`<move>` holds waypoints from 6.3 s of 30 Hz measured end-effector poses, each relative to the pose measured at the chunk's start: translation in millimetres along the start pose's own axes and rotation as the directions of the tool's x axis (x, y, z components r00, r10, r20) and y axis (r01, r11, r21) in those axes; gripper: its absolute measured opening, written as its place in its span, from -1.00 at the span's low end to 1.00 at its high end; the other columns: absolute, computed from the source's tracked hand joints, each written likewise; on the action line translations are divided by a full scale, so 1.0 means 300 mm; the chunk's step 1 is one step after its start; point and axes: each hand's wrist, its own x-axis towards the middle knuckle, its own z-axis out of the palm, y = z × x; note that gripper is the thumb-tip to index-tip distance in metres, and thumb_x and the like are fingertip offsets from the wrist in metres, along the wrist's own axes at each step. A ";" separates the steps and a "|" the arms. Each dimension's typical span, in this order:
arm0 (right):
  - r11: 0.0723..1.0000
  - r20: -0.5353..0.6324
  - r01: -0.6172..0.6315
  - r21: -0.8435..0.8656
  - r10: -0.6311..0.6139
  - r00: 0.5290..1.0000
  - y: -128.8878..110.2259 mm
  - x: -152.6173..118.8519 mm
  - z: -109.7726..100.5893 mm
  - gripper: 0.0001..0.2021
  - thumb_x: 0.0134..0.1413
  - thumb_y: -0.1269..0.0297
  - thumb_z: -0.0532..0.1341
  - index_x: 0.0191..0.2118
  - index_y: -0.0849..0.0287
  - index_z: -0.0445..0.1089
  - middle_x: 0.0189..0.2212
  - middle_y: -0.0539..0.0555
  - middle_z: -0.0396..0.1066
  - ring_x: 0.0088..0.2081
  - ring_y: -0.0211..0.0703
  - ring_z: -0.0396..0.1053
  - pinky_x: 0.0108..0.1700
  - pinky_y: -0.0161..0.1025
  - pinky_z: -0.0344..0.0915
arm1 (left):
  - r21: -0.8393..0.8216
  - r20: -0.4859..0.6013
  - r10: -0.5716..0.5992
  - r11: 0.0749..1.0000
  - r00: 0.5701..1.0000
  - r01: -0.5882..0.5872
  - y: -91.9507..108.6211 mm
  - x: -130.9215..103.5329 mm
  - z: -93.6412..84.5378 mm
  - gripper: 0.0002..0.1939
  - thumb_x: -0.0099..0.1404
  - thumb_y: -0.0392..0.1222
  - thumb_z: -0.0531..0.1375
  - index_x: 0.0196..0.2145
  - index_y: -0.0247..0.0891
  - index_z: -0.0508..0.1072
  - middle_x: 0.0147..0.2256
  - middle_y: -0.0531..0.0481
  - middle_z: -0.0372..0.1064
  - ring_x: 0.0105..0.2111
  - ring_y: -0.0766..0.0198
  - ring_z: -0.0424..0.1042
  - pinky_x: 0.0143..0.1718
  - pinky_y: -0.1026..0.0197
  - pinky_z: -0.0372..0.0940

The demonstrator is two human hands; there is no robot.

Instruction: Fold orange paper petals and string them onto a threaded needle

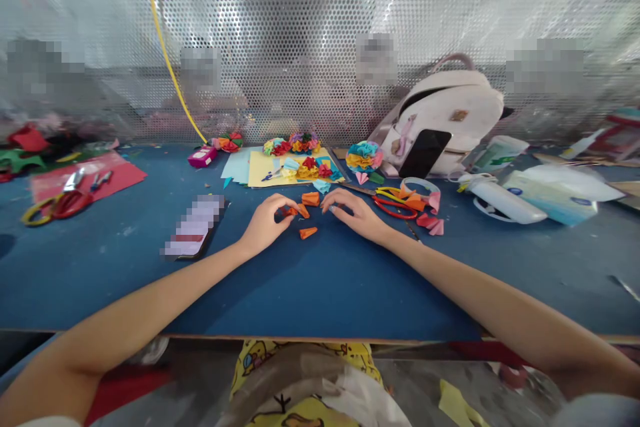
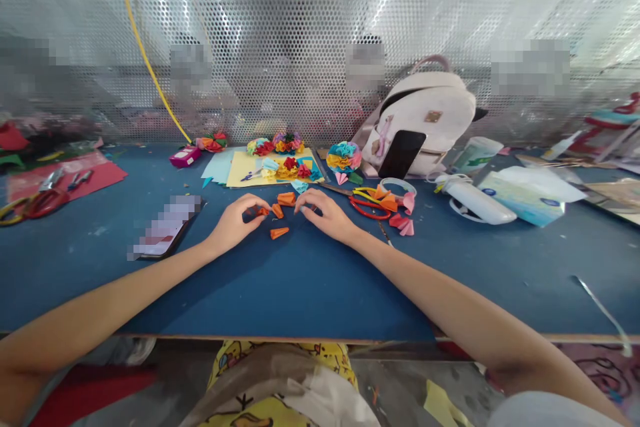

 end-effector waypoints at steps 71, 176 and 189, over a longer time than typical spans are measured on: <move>0.903 0.037 -0.015 -0.430 0.034 0.999 0.082 0.198 0.083 -0.61 0.08 0.51 0.21 0.04 0.14 0.43 -0.02 0.20 0.49 0.08 0.11 0.40 0.13 0.09 0.37 | 0.387 0.136 -0.019 0.921 0.991 -0.036 -0.011 -0.002 0.004 -0.56 0.26 -0.41 0.23 0.08 -0.21 0.33 -0.10 -0.08 0.53 -0.05 -0.02 0.46 0.01 -0.08 0.29; 0.809 0.047 -0.255 0.530 0.272 0.961 -0.104 -0.027 0.091 -0.80 0.19 0.14 0.28 -0.21 0.10 0.30 -0.23 0.07 0.48 -0.21 -0.14 0.51 -0.14 -0.14 0.51 | -0.540 0.090 -0.085 0.833 0.992 0.120 0.015 -0.011 0.051 -0.83 0.16 -0.31 0.25 -0.34 -0.27 0.29 -0.16 -0.09 0.45 -0.16 0.22 0.54 -0.09 0.14 0.45; 0.789 -0.016 -0.234 0.568 0.295 0.955 -0.094 -0.028 0.092 -0.72 0.13 0.05 0.35 -0.25 0.11 0.34 -0.27 0.05 0.48 -0.26 -0.18 0.48 -0.17 -0.17 0.51 | -0.528 0.185 -0.079 0.833 0.980 0.167 0.030 -0.021 0.057 -0.76 0.26 -0.17 0.29 -0.15 -0.30 0.45 -0.17 -0.13 0.52 -0.18 0.20 0.54 -0.08 0.13 0.44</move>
